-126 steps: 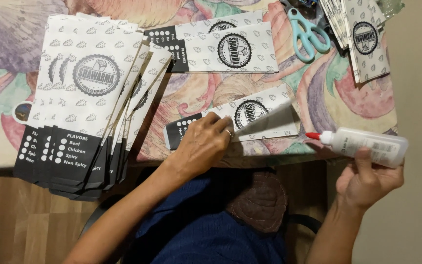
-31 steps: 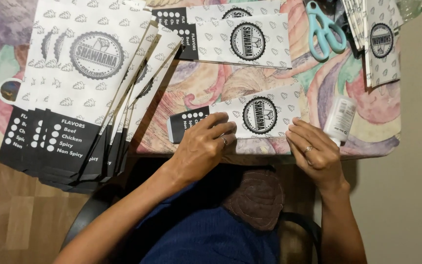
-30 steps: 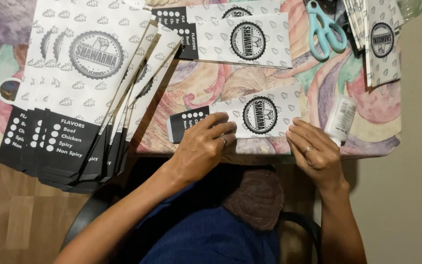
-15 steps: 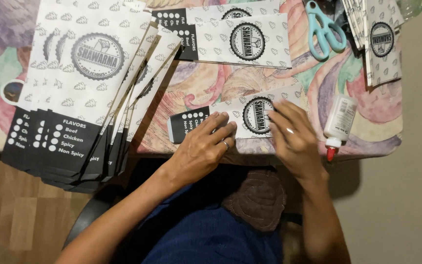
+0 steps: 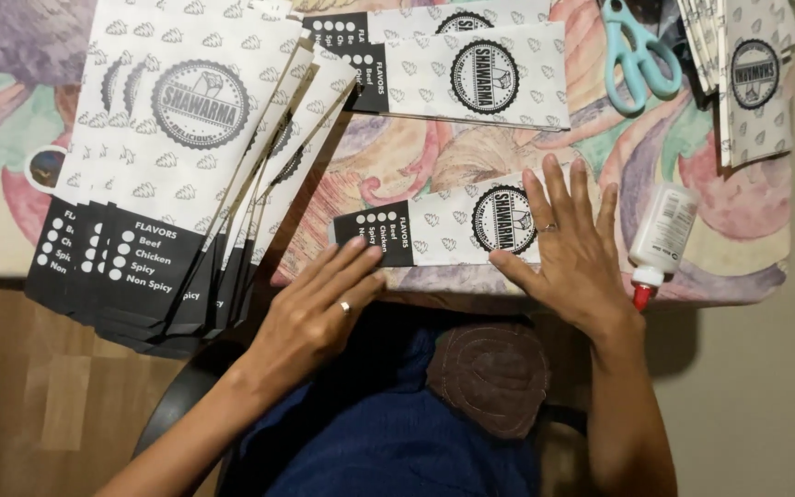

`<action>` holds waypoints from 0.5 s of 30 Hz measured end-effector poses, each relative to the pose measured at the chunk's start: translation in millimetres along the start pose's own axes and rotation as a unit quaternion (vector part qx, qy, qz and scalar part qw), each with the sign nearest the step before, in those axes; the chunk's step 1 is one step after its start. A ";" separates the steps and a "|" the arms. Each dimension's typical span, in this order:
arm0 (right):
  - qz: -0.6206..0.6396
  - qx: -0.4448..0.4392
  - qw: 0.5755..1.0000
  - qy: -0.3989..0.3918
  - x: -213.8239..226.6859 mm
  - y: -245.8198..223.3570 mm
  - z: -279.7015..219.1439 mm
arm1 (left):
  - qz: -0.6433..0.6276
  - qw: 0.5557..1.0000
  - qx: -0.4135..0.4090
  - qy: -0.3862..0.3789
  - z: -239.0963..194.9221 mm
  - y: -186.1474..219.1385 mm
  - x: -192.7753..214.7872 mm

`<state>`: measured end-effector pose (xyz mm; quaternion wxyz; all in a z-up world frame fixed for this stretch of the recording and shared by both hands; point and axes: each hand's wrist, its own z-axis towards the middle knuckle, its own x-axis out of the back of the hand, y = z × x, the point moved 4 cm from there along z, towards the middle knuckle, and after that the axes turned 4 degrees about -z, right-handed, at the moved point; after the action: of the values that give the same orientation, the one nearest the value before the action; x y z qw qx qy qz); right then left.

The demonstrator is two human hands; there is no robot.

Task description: Applying glue to the edges of paper packaging sleeves and pressing them to seal.

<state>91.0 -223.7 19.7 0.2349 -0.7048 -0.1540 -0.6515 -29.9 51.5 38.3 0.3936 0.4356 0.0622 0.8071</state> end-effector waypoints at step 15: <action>-0.009 -0.044 0.999 -0.022 1.8 -2.4 1.4 | 0.131 0.957 0.192 -0.173 61.4 24.6 -71.1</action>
<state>91.2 -221.1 21.7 0.1947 -0.7270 -0.1362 -0.6442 24.1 -29.3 40.4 0.1985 0.6398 0.0895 0.7370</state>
